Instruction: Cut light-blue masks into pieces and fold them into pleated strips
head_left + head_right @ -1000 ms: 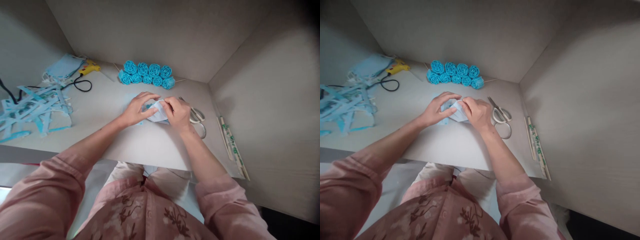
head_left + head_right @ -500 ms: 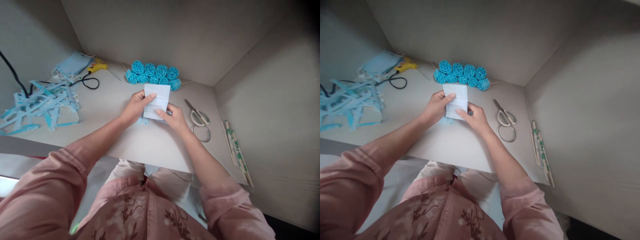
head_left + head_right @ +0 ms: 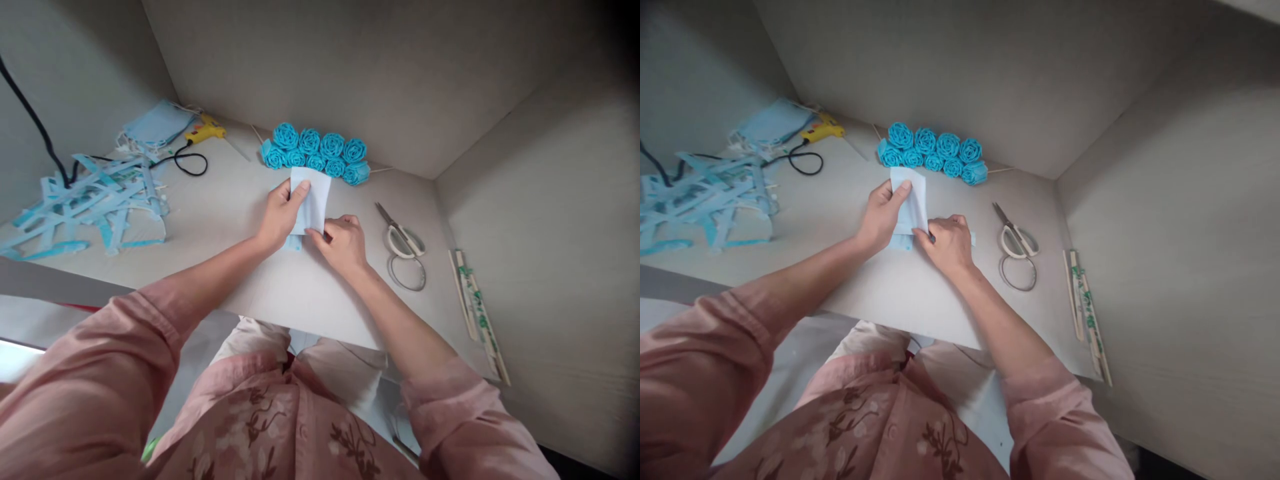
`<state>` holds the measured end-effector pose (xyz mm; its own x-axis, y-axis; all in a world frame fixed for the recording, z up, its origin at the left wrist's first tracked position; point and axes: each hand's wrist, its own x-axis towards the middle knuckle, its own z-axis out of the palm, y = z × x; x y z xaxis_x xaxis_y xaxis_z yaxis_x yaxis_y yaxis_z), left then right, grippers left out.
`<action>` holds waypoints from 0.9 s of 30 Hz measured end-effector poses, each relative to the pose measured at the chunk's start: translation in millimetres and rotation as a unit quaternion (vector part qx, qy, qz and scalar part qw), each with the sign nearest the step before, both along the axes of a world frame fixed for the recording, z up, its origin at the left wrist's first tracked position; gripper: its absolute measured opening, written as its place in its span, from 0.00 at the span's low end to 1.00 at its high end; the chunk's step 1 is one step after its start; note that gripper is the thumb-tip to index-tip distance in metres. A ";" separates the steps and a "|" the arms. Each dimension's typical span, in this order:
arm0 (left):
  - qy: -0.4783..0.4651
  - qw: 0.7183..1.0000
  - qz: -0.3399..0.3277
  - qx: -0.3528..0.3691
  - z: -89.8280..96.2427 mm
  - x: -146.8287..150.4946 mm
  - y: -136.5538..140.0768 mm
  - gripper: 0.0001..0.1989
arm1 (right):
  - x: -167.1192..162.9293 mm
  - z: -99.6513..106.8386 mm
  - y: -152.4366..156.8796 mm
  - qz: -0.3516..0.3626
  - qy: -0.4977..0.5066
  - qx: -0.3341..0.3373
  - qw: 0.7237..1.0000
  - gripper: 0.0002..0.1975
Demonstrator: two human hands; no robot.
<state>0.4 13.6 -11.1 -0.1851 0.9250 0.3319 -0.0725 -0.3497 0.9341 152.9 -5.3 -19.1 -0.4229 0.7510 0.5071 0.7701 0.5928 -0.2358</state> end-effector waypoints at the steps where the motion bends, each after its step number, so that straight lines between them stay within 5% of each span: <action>1: 0.012 1.000 0.016 0.008 -1.2 0.2 0.3 0.22 | -2.5 0.3 -2.0 0.003 -0.003 0.001 1.000 0.22; 8: 0.051 0.998 0.038 0.024 -3.0 -1.9 3.1 0.22 | -5.7 11.0 -8.3 0.042 0.110 -0.082 0.990 0.25; 14: 0.094 0.995 0.017 0.036 1.8 3.5 -6.3 0.21 | 3.2 12.5 -2.7 0.074 0.337 -0.255 0.903 0.23; 20: 0.071 0.997 0.012 0.024 2.7 5.4 -8.0 0.21 | 7.9 14.5 3.5 0.034 0.439 -0.269 0.857 0.21; 27: 0.061 0.998 -0.022 0.015 2.2 7.4 -9.5 0.21 | 9.4 20.0 1.6 0.063 0.454 -0.274 0.845 0.22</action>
<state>7.8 4.1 -8.8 -0.1006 0.9210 0.3763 0.0256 -0.3757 0.9264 162.4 -3.7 0.9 -0.1393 0.9564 0.2567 0.0622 0.2671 -0.9616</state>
